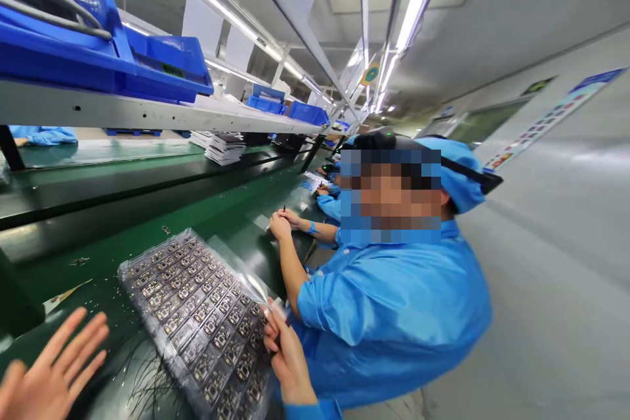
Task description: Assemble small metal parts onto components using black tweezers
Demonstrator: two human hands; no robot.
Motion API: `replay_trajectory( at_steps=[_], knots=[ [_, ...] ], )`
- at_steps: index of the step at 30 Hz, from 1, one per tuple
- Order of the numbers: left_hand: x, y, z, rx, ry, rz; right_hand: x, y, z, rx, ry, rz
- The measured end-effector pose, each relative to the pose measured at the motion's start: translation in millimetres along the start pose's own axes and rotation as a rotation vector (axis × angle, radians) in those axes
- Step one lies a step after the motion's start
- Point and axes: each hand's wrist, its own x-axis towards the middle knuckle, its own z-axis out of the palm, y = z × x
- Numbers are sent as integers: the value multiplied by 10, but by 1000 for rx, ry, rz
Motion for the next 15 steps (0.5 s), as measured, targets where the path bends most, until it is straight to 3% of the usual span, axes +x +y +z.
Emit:
replay_trajectory(
  at_steps=[2, 4, 6, 9, 11, 15],
  knots=[
    [12, 67, 9, -183, 106, -10, -25, -51, -63, 22, 43, 30],
    [9, 145, 71, -114, 132, -43, -54, -105, -119, 32, 94, 62],
    [15, 206, 204, 224, 50, -5, -81, -149, -160, 34, 138, 77],
    [82, 237, 476, 1046, -222, 83, -110, -176, -188, 26, 181, 73],
    [151, 235, 627, 1423, -338, 109, -132, -175, -194, 16, 198, 70],
    [231, 247, 746, 1603, -303, 171, -173, -159, -192, -6, 207, 40]
  ],
)
